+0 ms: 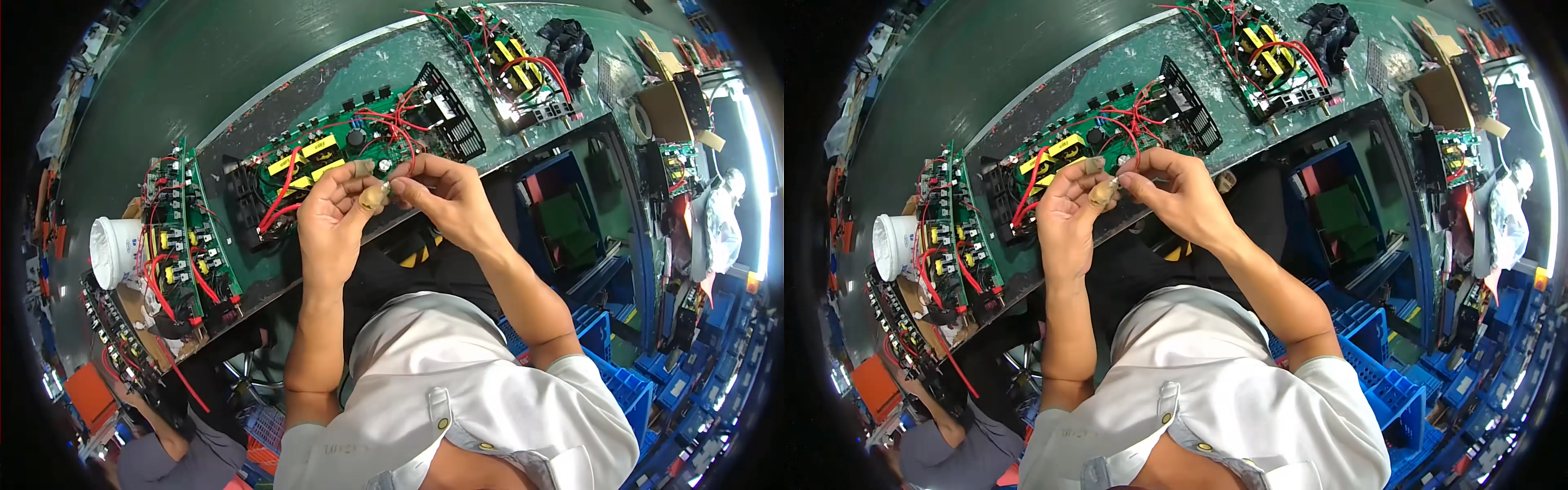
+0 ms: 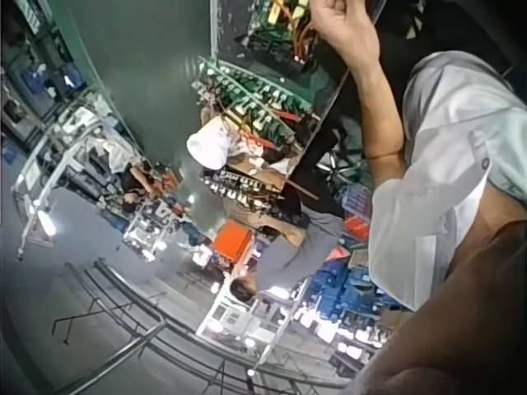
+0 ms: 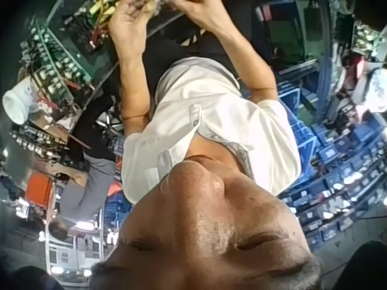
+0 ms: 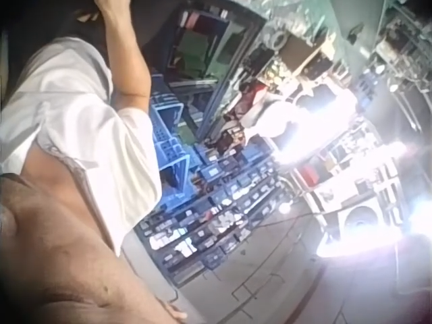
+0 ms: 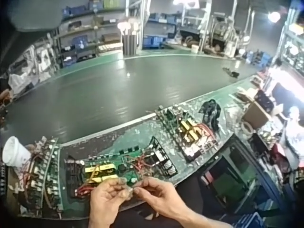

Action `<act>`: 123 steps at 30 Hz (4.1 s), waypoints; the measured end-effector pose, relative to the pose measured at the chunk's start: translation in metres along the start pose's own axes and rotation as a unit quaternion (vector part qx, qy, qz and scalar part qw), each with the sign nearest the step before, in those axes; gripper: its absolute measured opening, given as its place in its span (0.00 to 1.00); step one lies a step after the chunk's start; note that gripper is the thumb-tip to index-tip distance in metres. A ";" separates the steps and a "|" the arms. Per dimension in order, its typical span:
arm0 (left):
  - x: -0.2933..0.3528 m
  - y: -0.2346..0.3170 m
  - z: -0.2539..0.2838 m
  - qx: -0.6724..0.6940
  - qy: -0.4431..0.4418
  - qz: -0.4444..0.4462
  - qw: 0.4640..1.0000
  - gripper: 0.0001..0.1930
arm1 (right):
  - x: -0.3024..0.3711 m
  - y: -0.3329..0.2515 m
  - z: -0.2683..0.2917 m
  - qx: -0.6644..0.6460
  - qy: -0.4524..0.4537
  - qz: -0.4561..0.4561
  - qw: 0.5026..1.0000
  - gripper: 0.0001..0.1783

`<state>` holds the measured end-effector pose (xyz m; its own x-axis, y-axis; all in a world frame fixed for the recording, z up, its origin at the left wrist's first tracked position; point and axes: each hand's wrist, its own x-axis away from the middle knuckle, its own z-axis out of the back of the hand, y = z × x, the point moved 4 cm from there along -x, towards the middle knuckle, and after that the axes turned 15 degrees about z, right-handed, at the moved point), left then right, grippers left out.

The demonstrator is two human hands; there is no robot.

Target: Plugging wires into connectors and attaching plastic components to printed circuit boards on an assembly line.

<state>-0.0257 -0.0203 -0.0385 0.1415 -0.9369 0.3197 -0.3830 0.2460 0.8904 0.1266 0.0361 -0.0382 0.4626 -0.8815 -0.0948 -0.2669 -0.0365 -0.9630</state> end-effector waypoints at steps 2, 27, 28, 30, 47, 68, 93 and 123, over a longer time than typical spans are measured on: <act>-0.001 -0.001 0.001 -0.002 0.002 0.020 1.000 0.17 | 0.001 -0.001 -0.001 0.018 -0.003 0.004 1.000 0.08; -0.003 -0.004 -0.010 -0.497 0.103 -0.321 0.799 0.13 | -0.005 0.001 0.024 0.487 0.078 0.125 0.861 0.06; -0.003 -0.005 -0.010 -0.497 0.106 -0.321 0.799 0.13 | -0.004 0.001 0.021 0.494 0.075 0.136 0.855 0.05; -0.003 -0.005 -0.009 -0.495 0.104 -0.322 0.800 0.13 | -0.004 0.002 0.018 0.500 0.076 0.146 0.850 0.05; -0.003 -0.006 -0.007 -0.470 0.100 -0.327 0.814 0.10 | -0.025 -0.010 0.013 0.552 -0.059 0.153 0.818 0.07; -0.005 -0.006 -0.015 -0.499 0.113 -0.319 0.798 0.11 | -0.041 -0.022 0.023 0.603 -0.214 0.145 0.755 0.05; -0.004 -0.004 -0.028 -0.533 0.133 -0.323 0.770 0.08 | -0.038 -0.013 0.033 0.536 -0.176 0.143 0.814 0.05; 0.052 -0.035 -0.063 -0.421 -0.206 -0.054 0.882 0.12 | -0.065 -0.109 0.380 0.042 0.279 0.084 0.956 0.09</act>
<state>0.0529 -0.0619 -0.0326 -0.2741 -0.9342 0.2284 0.4512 0.0849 0.8884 0.4468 0.2765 -0.0228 -0.1093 -0.9862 -0.1243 -0.2182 0.1458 -0.9650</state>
